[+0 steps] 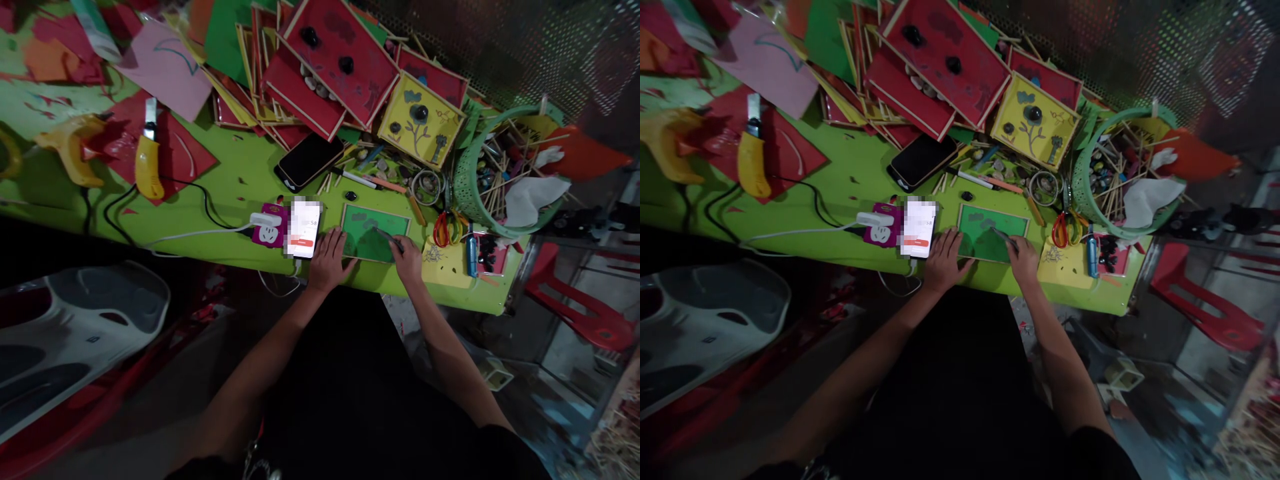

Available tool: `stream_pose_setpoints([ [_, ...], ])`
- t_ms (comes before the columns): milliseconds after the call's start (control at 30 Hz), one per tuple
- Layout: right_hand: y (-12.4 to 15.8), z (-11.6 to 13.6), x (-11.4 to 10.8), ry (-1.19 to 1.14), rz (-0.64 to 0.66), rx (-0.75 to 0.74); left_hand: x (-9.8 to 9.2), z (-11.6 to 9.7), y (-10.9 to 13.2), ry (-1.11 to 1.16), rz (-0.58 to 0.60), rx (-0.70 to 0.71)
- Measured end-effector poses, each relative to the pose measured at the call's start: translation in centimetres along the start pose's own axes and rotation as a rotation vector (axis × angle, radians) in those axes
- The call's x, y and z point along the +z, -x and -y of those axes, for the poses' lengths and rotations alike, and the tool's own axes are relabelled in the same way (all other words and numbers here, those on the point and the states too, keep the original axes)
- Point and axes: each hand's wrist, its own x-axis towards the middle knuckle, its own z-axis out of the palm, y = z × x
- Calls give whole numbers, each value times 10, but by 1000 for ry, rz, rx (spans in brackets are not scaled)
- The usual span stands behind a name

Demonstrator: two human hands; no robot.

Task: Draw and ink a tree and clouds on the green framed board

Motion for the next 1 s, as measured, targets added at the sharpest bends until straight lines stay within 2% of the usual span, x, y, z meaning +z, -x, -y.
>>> stream_pose_setpoints([
  [1000,-6,5,4,-12,8,-34,0,1,0,-7,14,-1],
])
